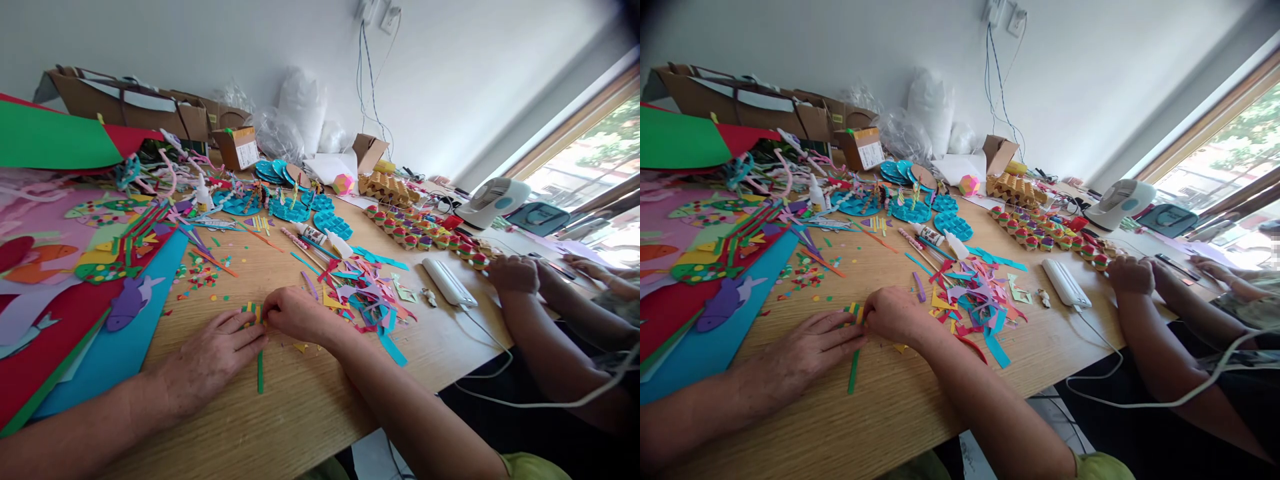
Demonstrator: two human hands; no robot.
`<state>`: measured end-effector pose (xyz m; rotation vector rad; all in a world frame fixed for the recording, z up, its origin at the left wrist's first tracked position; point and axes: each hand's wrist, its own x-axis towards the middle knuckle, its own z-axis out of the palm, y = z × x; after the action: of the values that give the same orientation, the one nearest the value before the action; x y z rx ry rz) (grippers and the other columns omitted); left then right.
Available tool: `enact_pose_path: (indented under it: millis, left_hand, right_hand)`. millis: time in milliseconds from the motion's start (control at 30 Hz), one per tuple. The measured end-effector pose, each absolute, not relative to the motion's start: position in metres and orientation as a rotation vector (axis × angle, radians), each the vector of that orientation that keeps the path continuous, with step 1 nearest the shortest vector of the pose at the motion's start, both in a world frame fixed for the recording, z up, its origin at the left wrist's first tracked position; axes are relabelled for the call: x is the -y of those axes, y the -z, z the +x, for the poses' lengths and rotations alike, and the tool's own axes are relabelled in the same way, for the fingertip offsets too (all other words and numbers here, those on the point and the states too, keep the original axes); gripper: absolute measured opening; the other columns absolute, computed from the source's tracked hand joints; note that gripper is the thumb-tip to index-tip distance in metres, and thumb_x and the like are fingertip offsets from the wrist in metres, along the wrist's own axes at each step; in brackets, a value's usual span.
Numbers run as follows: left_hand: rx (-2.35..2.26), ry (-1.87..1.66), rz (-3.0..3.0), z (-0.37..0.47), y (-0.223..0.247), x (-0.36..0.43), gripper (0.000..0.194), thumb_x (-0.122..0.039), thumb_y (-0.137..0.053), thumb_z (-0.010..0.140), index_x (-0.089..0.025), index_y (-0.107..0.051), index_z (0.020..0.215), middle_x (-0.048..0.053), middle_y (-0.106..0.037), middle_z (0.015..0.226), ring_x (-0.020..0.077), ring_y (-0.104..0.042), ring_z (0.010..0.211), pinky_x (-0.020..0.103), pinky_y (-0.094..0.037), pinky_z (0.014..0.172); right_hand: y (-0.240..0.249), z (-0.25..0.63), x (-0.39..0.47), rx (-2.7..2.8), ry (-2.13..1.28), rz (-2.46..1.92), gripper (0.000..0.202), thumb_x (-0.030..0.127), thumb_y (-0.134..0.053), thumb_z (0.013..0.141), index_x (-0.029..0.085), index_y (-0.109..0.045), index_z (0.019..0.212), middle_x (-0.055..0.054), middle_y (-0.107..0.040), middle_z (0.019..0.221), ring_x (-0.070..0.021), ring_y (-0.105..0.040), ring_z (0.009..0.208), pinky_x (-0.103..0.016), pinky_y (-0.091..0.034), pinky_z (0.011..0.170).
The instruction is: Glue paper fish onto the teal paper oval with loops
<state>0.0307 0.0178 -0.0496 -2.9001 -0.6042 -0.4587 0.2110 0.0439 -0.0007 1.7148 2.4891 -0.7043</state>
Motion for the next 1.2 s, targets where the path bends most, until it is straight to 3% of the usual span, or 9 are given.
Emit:
enact_pose_path:
  millis: [167,367,533,800,1200]
  left_hand:
    - [0.601,0.411,-2.936,0.0305,0.0479,-0.0179,0.032,-0.012,-0.032,0.09,-0.023,-0.054,0.111,0.001,-0.063,0.108,0.0191,-0.049,0.106,0.033,-0.037,0.088]
    - [0.58,0.486,-2.887,0.0308,0.0501,-0.0177,0.033,-0.011,-0.03,0.091,-0.022,-0.055,0.109,0.0,-0.064,0.106,0.0192,-0.05,0.104,0.033,-0.036,0.088]
    - [0.53,0.512,-2.842,0.0312,0.0475,-0.0179,0.037,-0.008,-0.025,0.091,-0.02,-0.057,0.106,0.0,-0.065,0.105,0.019,-0.051,0.099,0.033,-0.036,0.084]
    - [0.521,0.464,-2.833,0.0294,0.0471,-0.0189,0.036,-0.011,-0.026,0.092,-0.021,-0.057,0.107,-0.002,-0.064,0.108,0.0181,-0.052,0.1,0.032,-0.036,0.085]
    - [0.506,0.524,-2.776,0.0288,0.0487,-0.0189,0.043,-0.014,-0.018,0.095,-0.022,-0.059,0.105,-0.004,-0.065,0.106,0.0176,-0.051,0.101,0.032,-0.033,0.087]
  right_hand:
    - [-0.0005,0.2111,-0.0475,-2.522,0.671,1.774,0.031,0.014,-0.046,0.069,0.021,-0.071,0.084,-0.002,-0.071,0.083,-0.0144,-0.061,0.078,-0.023,-0.041,0.073]
    - [-0.0023,0.2105,-0.0464,-2.465,0.728,1.734,0.029,0.017,-0.047,0.069,0.022,-0.071,0.083,-0.002,-0.071,0.08,-0.0159,-0.062,0.077,-0.023,-0.042,0.068]
    - [-0.0035,0.2123,-0.0477,-2.534,0.69,1.772,0.028,0.014,-0.047,0.066,0.019,-0.071,0.079,-0.002,-0.071,0.079,-0.015,-0.061,0.077,-0.024,-0.04,0.073]
    - [0.0007,0.211,-0.0449,-2.504,0.68,1.771,0.03,0.016,-0.044,0.067,0.021,-0.071,0.081,-0.003,-0.07,0.081,-0.0155,-0.061,0.077,-0.022,-0.039,0.062]
    - [0.0027,0.209,-0.0471,-2.44,0.628,1.831,0.032,0.018,-0.044,0.068,0.022,-0.071,0.085,-0.003,-0.07,0.086,-0.017,-0.062,0.081,-0.023,-0.04,0.064]
